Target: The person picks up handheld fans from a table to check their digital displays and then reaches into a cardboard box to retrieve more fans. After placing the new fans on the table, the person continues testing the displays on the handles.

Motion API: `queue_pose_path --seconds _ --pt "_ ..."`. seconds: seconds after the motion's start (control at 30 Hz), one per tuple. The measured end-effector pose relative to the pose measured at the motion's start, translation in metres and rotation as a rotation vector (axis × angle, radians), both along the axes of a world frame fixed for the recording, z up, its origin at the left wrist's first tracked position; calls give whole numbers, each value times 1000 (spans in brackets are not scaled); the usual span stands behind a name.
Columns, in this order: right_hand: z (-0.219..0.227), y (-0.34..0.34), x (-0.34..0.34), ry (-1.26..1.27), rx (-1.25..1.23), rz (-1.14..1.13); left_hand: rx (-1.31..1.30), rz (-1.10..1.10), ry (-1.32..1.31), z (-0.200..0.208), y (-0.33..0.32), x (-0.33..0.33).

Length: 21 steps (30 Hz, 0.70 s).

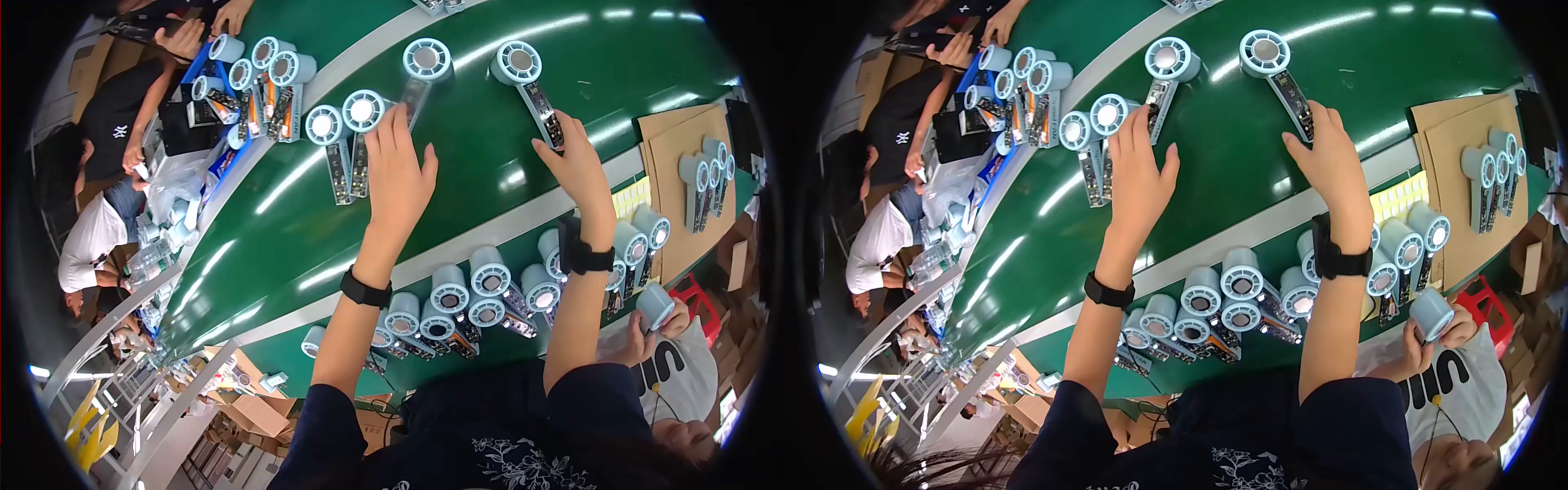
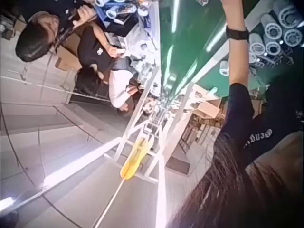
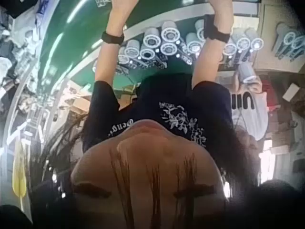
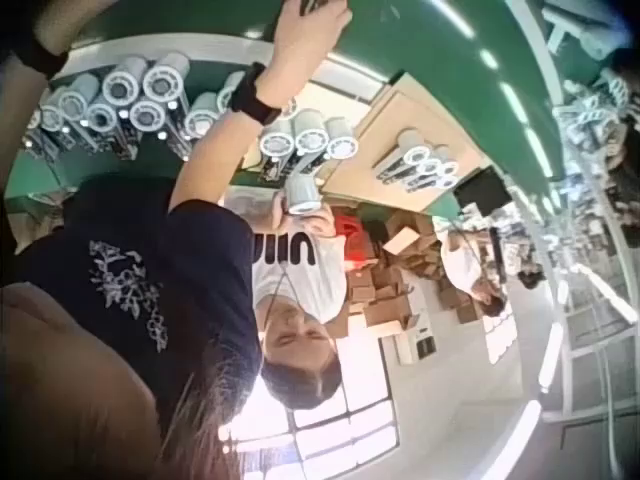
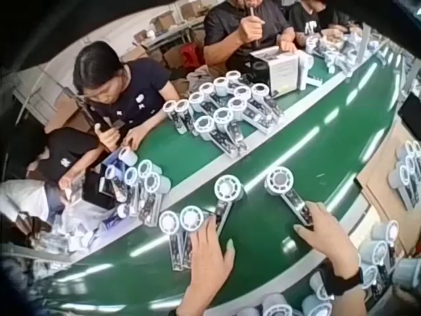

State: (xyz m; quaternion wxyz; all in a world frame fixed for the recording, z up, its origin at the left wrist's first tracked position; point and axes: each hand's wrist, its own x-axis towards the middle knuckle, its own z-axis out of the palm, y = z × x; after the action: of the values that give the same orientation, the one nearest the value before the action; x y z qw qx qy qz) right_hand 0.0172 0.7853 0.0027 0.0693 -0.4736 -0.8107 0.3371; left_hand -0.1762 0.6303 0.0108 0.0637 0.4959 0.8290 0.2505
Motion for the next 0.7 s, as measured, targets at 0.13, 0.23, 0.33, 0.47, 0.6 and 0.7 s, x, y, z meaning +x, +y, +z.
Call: queue_pose_path --seconds 0.13,0.23,0.33,0.47,0.6,0.7 --pt "1 1 -5 -29 -54 45 -37 89 91 -9 7 2" --pt "6 1 -12 -61 -121 45 -82 138 153 -13 5 -2" --pt "4 4 -16 -71 -140 71 -149 176 241 -17 2 -6" --pt "2 7 -28 -91 -127 123 -236 226 344 -25 1 -6" --pt "4 7 -47 -164 -176 148 -145 233 27 -30 1 -5" --pt "17 11 -60 -234 -198 168 52 377 -213 -40 4 -12"
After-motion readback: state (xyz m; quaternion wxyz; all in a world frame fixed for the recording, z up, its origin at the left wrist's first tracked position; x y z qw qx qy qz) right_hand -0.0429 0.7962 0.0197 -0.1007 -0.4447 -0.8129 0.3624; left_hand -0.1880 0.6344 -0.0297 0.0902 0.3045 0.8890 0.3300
